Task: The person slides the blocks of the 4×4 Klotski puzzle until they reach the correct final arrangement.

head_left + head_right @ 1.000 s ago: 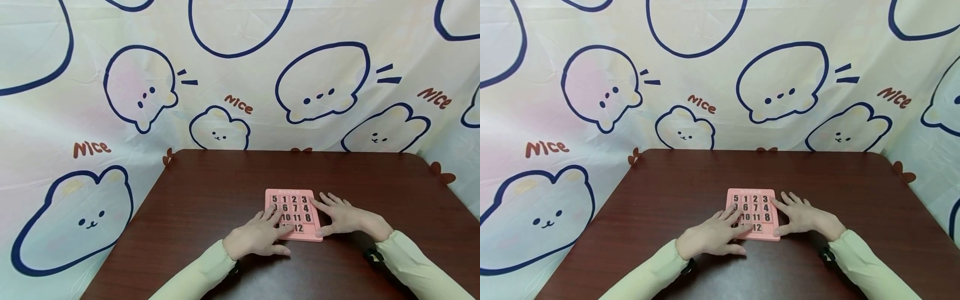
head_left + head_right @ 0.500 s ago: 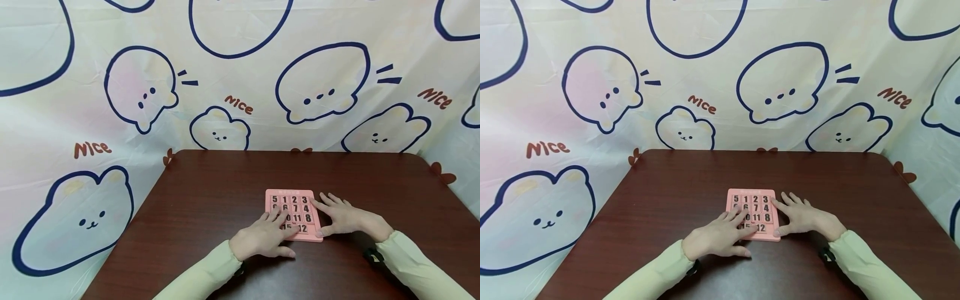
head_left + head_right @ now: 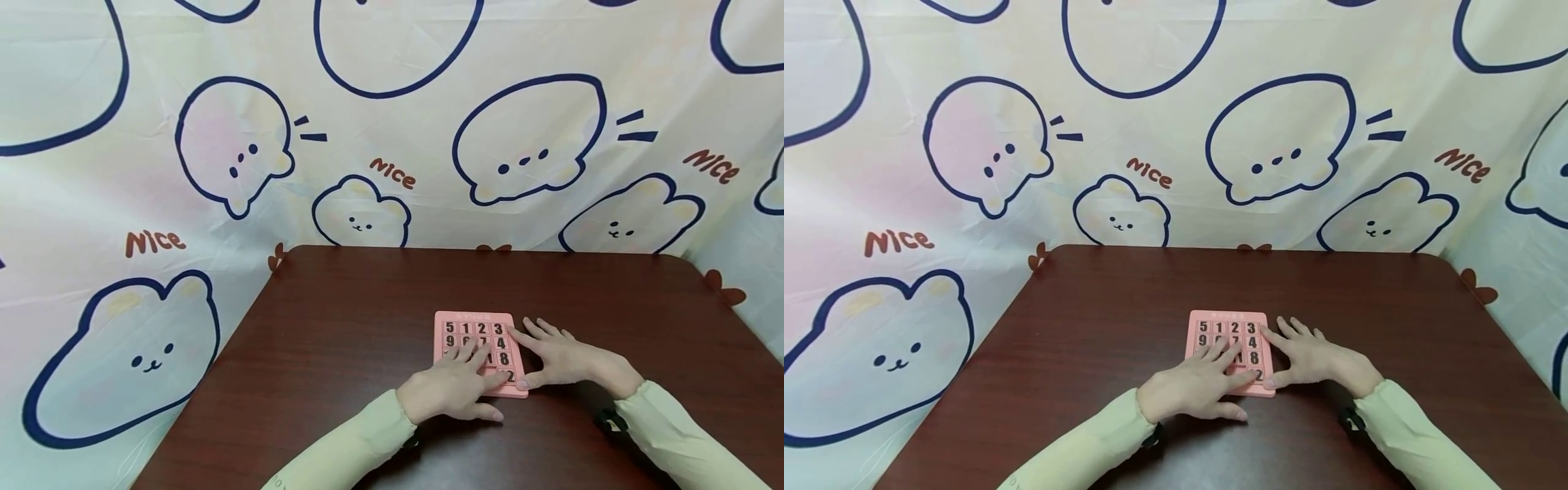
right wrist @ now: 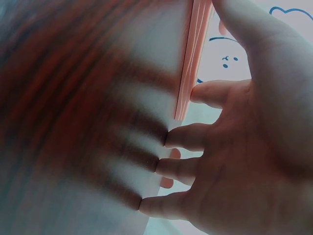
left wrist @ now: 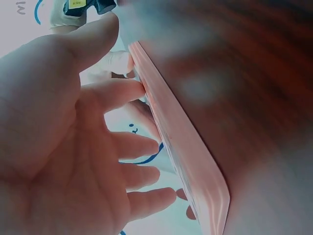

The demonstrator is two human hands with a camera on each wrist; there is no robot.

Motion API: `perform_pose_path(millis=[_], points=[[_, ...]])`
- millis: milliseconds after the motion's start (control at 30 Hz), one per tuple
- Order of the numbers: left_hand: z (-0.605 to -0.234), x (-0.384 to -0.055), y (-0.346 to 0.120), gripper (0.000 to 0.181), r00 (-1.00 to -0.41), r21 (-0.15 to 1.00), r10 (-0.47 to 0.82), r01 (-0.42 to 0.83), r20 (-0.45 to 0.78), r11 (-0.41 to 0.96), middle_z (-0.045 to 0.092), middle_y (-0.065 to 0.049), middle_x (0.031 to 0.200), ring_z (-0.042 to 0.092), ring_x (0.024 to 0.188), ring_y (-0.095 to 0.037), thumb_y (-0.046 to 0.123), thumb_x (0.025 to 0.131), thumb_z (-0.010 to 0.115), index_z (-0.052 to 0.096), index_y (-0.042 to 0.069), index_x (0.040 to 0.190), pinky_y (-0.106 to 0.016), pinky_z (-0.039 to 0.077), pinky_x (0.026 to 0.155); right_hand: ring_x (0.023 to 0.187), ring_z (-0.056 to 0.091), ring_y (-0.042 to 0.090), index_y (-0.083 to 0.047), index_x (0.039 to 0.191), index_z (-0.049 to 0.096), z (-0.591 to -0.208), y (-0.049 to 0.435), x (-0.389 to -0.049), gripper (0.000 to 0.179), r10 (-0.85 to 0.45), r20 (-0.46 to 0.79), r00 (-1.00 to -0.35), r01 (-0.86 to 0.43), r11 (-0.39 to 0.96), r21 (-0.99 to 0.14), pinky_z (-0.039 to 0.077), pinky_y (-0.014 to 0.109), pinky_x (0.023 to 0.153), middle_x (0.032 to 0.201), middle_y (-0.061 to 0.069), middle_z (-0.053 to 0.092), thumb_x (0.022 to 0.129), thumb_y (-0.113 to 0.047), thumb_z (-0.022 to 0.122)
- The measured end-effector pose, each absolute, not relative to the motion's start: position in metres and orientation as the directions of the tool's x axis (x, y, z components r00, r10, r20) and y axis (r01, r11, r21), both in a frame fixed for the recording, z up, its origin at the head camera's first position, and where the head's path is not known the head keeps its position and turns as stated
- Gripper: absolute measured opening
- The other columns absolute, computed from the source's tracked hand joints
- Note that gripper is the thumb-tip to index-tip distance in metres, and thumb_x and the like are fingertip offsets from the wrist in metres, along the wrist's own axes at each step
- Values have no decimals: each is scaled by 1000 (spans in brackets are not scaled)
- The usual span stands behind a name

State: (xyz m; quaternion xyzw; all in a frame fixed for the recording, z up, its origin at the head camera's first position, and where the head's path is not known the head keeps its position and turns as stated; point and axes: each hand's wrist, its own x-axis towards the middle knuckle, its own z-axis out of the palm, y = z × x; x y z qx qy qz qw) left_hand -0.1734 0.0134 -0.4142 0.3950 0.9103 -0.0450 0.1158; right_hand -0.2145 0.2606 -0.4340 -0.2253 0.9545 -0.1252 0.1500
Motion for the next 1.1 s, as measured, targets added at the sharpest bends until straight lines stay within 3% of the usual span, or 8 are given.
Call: perform_pose_path(millis=[267, 633, 933, 1100], points=[[-412, -168, -4, 70, -669, 15, 695, 717, -262, 696, 15, -6, 166, 8, 154, -30, 72, 90, 43, 26, 45, 153, -46, 22, 122, 144, 15, 57, -15, 156, 28, -434, 257, -215, 106, -459, -240, -855, -379, 871, -313, 17, 79, 104, 158, 32, 22, 75, -75, 63], [-409, -161, -39, 75, -687, 50, 689, 699, -232, 714, 22, -12, 164, 13, 153, -35, 69, 90, 50, 31, 35, 154, -50, 26, 119, 143, 17, 57, -14, 155, 30, -433, 258, -215, 109, -460, -223, -860, -385, 869, -310, 19, 78, 103, 157, 32, 22, 73, -74, 66], [-408, -164, -47, 76, -710, 94, 646, 650, -279, 754, 16, -10, 165, 5, 154, -32, 71, 89, 49, 27, 39, 154, -50, 22, 121, 144, 14, 56, -15, 156, 28, -433, 258, -215, 109, -438, -257, -861, -356, 882, -310, 17, 78, 105, 159, 31, 20, 73, -76, 65], [-414, -164, -44, 74, -708, 91, 650, 654, -277, 751, 17, -10, 165, 8, 154, -33, 71, 89, 49, 31, 39, 153, -50, 23, 120, 145, 14, 56, -16, 156, 28, -433, 258, -214, 108, -436, -262, -861, -353, 884, -307, 17, 77, 106, 159, 30, 20, 73, -76, 65]])
